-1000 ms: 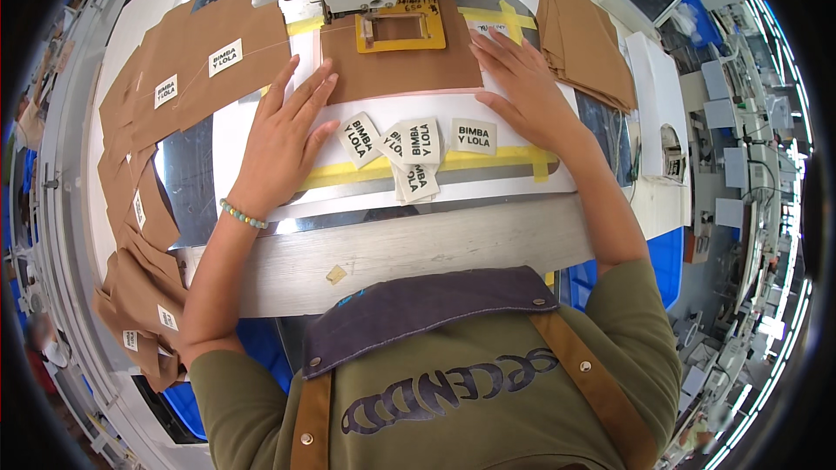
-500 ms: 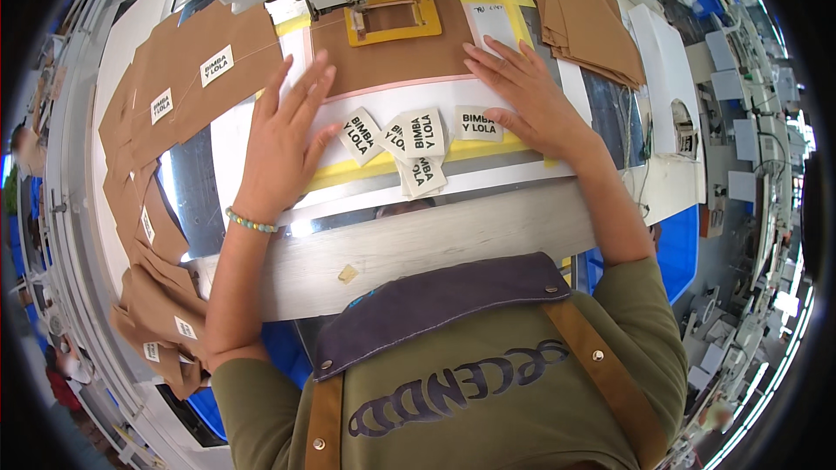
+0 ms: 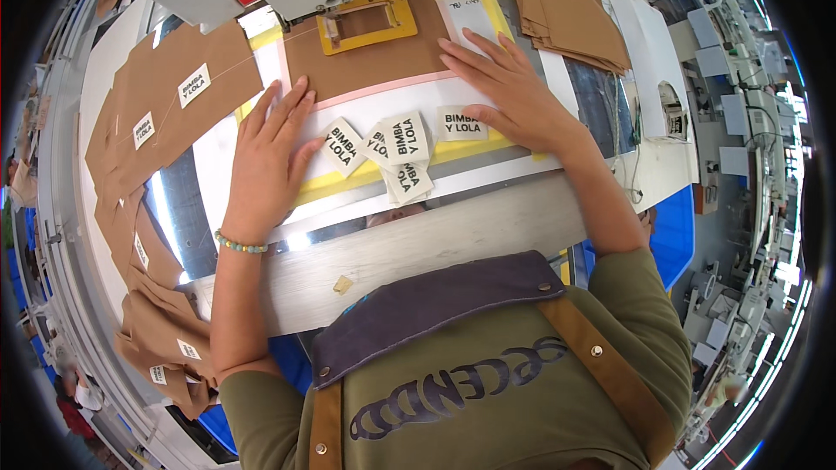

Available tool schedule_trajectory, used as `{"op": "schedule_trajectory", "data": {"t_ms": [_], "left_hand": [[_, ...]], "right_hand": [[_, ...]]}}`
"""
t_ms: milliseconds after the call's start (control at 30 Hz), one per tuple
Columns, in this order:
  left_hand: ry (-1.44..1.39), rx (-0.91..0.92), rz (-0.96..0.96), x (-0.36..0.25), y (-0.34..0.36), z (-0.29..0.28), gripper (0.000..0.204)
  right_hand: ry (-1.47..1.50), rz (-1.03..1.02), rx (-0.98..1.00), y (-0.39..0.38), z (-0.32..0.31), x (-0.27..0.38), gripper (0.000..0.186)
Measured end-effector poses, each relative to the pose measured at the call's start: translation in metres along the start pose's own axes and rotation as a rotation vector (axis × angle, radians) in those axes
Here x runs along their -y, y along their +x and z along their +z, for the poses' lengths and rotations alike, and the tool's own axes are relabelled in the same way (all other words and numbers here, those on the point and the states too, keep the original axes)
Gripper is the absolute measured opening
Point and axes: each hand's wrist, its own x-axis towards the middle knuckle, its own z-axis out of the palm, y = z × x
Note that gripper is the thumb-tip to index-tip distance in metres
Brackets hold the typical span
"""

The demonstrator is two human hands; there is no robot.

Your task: Sewing textile labels onto pieces of brown leather using an industrial sewing machine.

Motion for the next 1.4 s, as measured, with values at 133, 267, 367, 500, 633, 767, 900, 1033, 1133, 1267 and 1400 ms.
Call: {"op": "schedule_trajectory", "data": {"t_ms": [133,267,367,500,633,767,900,1033,1133,1267,1400], "left_hand": [[0.027,-0.019,0.001,0.000,0.000,0.003,0.061],[0.021,-0.030,0.010,0.001,0.000,0.005,0.059],[-0.019,-0.022,0.014,0.002,0.000,0.002,0.058],[-0.053,-0.072,0.011,0.002,-0.001,0.002,0.054],[0.017,-0.068,-0.019,0.003,-0.001,0.004,0.055],[0.021,-0.032,-0.024,0.005,-0.001,0.005,0.055],[0.022,-0.030,-0.036,0.005,-0.004,0.007,0.053],[0.018,-0.058,-0.022,0.003,-0.003,0.007,0.055],[-0.008,-0.056,-0.023,0.004,-0.002,0.008,0.054],[0.003,-0.060,-0.021,0.009,-0.003,0.012,0.053],[0.021,-0.079,-0.015,0.013,-0.004,0.015,0.052]], "right_hand": [[-0.026,-0.009,-0.031,0.002,0.003,0.000,0.073],[-0.046,-0.008,-0.066,0.000,0.004,-0.003,0.069],[0.041,0.011,-0.230,-0.004,0.001,-0.012,0.067],[0.081,0.025,-0.268,-0.002,0.005,-0.016,0.064],[0.016,-0.032,-0.160,0.001,0.007,-0.010,0.061],[0.009,-0.035,-0.097,-0.001,0.009,-0.013,0.062],[0.028,-0.026,-0.083,-0.001,0.007,-0.010,0.061],[0.047,-0.038,-0.089,-0.003,0.005,-0.012,0.059],[0.042,-0.055,-0.113,-0.003,0.009,-0.014,0.057],[0.019,-0.069,-0.154,-0.003,0.009,-0.013,0.056],[0.003,-0.166,-0.265,-0.006,-0.014,0.008,0.038]]}}
